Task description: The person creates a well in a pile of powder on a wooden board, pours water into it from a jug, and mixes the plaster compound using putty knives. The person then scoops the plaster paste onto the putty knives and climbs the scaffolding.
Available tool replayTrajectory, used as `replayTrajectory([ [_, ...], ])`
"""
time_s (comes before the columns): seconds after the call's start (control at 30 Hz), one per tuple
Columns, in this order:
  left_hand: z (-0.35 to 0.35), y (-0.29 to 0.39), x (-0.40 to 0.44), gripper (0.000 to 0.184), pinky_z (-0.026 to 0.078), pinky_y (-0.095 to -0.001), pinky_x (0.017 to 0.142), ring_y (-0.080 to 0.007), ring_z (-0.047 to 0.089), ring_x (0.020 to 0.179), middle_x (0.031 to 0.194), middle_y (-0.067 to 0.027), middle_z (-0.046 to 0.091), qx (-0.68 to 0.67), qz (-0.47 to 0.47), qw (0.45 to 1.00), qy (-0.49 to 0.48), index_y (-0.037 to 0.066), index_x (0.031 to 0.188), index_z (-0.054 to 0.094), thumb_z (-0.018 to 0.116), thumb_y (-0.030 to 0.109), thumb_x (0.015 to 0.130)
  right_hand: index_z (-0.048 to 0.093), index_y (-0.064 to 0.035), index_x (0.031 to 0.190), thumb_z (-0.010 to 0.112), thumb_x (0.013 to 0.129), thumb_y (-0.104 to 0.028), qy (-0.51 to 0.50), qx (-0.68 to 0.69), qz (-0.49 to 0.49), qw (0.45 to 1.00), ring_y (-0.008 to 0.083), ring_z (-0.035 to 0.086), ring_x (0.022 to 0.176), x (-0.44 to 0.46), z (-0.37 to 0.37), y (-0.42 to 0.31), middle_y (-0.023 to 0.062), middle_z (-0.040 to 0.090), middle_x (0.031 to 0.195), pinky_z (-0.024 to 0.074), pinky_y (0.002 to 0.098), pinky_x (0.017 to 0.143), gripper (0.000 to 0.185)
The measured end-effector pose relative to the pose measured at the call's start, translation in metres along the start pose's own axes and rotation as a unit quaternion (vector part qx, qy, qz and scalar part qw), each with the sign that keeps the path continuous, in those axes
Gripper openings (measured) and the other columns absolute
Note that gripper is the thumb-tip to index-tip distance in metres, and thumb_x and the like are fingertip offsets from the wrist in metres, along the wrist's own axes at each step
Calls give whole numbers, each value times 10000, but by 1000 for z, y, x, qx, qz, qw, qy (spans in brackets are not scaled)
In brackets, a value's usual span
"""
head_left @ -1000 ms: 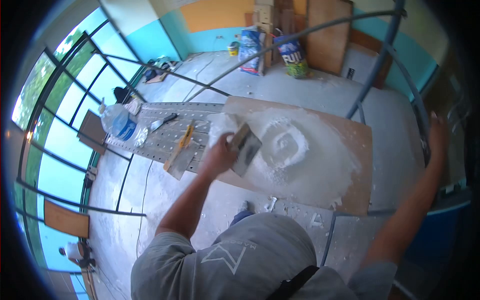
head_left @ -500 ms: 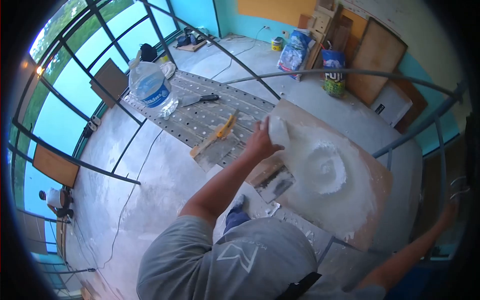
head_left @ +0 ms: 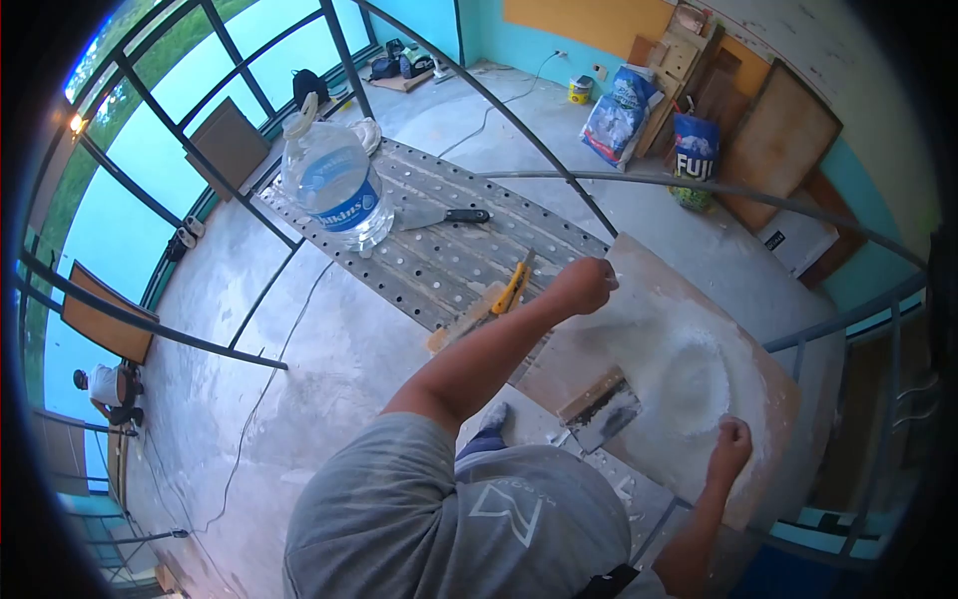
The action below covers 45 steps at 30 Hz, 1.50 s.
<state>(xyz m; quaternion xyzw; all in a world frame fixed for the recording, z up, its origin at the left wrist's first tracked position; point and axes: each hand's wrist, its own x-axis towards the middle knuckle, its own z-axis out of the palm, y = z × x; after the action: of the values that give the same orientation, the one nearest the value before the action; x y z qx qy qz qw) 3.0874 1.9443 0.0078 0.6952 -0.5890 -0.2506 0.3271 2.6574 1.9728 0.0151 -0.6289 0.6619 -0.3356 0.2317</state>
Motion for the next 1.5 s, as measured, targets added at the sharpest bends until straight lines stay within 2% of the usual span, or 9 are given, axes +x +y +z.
replayTrajectory([
  [0.07,-12,-11,3,313,499,-453,882,-416,626,997,1041,-234,667,73,-23,994,-78,18,1054,678,656,262,859,648,31,919,627,913,-175,-58,-15,26,998,171,606,789,-17,24,-31,95,660,866,487,309,765,207],
  [0.2,-124,-18,-40,530,450,-478,990,-424,533,1181,1276,-225,544,59,-72,970,224,47,1262,564,743,244,803,650,27,917,640,906,-186,-48,-14,-10,999,176,601,772,-33,47,-45,95,658,860,486,315,755,213],
  [0.37,-323,-109,-94,649,419,-457,988,-395,502,1147,1130,-233,558,336,-26,711,617,-37,1220,509,805,327,771,647,33,917,668,883,-166,-73,9,-52,996,196,606,770,-42,62,-52,108,655,860,488,323,744,203],
  [0.43,-371,-148,-99,701,455,-469,960,-409,498,1182,1261,-214,523,366,-24,727,581,26,1336,480,786,332,784,647,33,906,696,858,-156,-98,7,-73,993,203,607,763,-43,71,-55,118,644,844,488,325,733,201],
  [0.53,-436,-229,-89,231,499,-455,841,-378,627,958,1009,-175,676,391,-70,775,492,73,1039,701,652,224,871,655,27,892,708,824,-131,-117,45,-117,985,239,620,750,-44,92,-95,138,633,826,491,328,706,180],
  [0.7,-436,-211,-116,359,471,-469,884,-395,601,1012,1037,-215,653,336,-67,785,516,50,1061,693,589,374,946,657,8,892,700,838,-135,-142,54,-187,970,230,613,722,-53,117,-143,116,616,806,495,333,670,160],
  [0.93,-401,-140,-139,341,404,-268,584,-180,555,730,803,-52,605,-120,-109,818,552,34,1075,689,657,343,934,642,-11,880,670,835,-165,-234,82,-204,947,341,619,789,-84,130,-171,156,620,866,497,421,710,163],
  [1.07,-411,-172,-139,285,275,-234,484,-44,394,548,659,24,480,-25,39,834,549,37,993,688,633,313,951,644,-18,888,681,841,-200,-245,84,-221,940,349,611,811,-82,135,-188,159,621,875,487,430,703,191],
  [1.5,-356,66,-151,204,233,-217,443,-26,352,478,633,60,474,-319,69,896,302,60,845,632,595,224,960,634,-11,1137,691,892,-388,-120,276,-495,815,257,609,976,-65,139,-412,156,637,1015,493,380,838,453],
])
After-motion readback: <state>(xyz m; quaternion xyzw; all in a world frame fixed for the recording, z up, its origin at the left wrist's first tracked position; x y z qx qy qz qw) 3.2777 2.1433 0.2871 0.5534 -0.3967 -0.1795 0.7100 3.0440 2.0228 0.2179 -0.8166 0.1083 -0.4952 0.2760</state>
